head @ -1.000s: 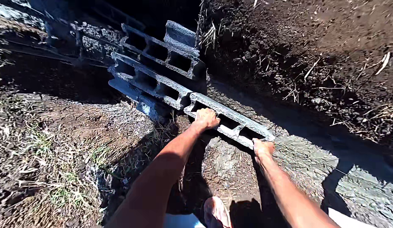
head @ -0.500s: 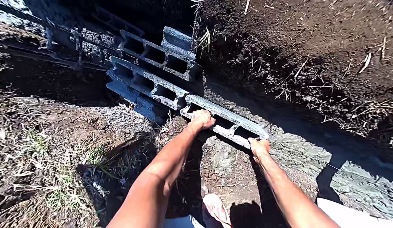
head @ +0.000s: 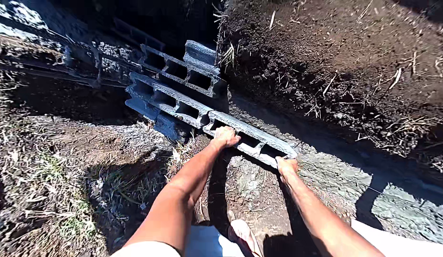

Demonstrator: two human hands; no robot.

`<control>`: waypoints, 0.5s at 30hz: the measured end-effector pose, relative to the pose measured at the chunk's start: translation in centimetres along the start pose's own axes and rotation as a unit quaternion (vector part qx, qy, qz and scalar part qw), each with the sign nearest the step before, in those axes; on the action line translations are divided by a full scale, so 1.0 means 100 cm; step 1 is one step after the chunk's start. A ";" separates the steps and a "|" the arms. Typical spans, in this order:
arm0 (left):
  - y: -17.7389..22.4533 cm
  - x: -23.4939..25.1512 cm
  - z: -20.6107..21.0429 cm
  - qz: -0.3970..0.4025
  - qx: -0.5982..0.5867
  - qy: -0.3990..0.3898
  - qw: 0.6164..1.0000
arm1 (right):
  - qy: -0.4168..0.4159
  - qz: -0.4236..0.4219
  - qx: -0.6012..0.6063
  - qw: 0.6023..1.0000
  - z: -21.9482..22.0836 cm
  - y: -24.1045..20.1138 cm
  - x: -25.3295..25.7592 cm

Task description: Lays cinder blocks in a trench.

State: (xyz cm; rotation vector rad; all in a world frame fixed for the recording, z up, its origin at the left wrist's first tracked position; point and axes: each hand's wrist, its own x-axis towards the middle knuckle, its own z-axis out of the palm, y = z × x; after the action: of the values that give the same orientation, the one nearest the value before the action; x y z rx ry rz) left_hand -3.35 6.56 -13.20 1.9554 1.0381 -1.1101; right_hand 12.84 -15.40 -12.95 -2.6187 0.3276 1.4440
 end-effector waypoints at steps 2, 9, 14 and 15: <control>0.000 -0.001 -0.003 -0.006 -0.003 -0.009 1.000 | -0.006 -0.003 0.002 1.000 0.001 0.000 0.000; -0.005 -0.002 -0.007 0.015 0.020 -0.019 0.999 | 0.002 0.001 -0.009 1.000 0.006 0.000 -0.004; -0.005 0.000 -0.010 0.024 0.016 -0.018 0.999 | -0.003 0.007 -0.019 1.000 0.001 -0.006 -0.011; -0.005 0.000 -0.010 0.027 0.017 -0.018 0.999 | -0.006 0.008 -0.022 1.000 0.001 -0.007 -0.013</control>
State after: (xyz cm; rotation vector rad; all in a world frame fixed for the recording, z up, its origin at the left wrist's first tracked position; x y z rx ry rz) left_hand -3.44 7.61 -12.90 1.9713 0.9478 -1.1347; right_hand 12.29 -14.58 -11.86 -2.6475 0.3188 1.4877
